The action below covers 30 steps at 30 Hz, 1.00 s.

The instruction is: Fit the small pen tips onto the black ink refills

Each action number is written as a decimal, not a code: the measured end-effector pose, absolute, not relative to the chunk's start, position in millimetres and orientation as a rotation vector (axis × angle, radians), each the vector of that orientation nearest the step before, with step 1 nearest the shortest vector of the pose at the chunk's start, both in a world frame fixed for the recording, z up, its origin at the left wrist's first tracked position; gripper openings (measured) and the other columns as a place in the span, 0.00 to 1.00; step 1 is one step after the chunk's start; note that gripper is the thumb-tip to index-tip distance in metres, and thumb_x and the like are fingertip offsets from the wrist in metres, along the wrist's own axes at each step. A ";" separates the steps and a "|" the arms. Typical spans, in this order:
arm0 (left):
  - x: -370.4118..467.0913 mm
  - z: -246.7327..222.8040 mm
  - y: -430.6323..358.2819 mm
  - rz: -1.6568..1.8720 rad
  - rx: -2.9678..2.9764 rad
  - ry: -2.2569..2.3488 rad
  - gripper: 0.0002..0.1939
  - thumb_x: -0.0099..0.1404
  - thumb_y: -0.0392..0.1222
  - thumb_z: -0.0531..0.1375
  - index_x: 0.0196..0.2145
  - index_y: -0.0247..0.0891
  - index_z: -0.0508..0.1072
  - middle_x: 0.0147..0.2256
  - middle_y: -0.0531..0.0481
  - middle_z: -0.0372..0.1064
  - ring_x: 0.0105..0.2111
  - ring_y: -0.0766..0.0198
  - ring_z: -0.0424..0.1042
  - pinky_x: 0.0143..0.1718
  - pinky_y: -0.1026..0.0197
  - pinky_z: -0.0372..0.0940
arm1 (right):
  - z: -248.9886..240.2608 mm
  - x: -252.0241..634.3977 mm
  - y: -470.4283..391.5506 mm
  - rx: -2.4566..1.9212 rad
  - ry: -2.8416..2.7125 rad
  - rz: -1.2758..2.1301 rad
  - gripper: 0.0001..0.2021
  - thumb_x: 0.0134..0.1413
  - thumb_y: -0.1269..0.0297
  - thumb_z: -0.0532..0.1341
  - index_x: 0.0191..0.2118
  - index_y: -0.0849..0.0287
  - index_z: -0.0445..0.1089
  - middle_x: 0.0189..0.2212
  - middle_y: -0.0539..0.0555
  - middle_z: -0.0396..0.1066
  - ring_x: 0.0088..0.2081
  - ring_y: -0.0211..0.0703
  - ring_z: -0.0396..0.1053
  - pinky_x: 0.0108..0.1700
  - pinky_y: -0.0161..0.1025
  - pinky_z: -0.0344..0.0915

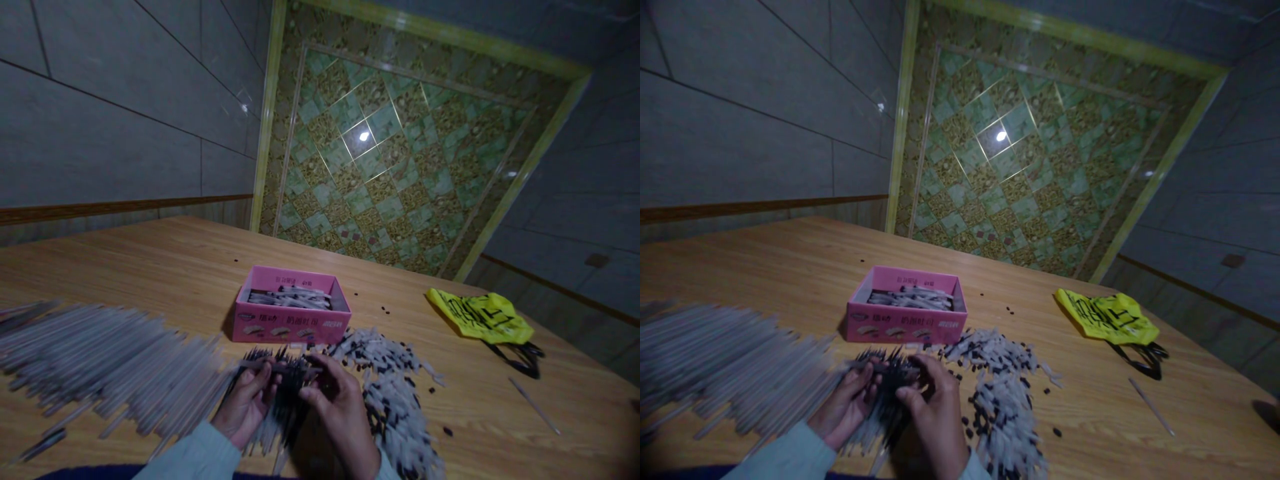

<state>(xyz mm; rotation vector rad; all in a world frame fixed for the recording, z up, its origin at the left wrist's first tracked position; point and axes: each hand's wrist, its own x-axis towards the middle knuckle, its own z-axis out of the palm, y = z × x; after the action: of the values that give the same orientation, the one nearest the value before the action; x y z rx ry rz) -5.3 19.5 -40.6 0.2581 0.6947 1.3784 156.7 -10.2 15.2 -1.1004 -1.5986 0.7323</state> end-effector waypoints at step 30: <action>-5.8 -40.9 22.4 1.456 0.268 0.698 0.08 0.54 0.22 0.58 0.29 0.32 0.69 0.25 0.49 0.74 0.21 0.70 0.73 0.22 0.73 0.69 | -29.3 133.4 14.7 -0.865 -0.767 1.187 0.13 0.43 0.58 0.64 0.34 0.59 0.67 0.23 0.48 0.68 0.21 0.35 0.64 0.23 0.31 0.60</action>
<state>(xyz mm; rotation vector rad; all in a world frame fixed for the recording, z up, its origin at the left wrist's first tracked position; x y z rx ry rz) -5.8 22.4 -40.9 0.2683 0.6980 1.4556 133.4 14.7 -29.3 -0.8652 -0.7672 1.1866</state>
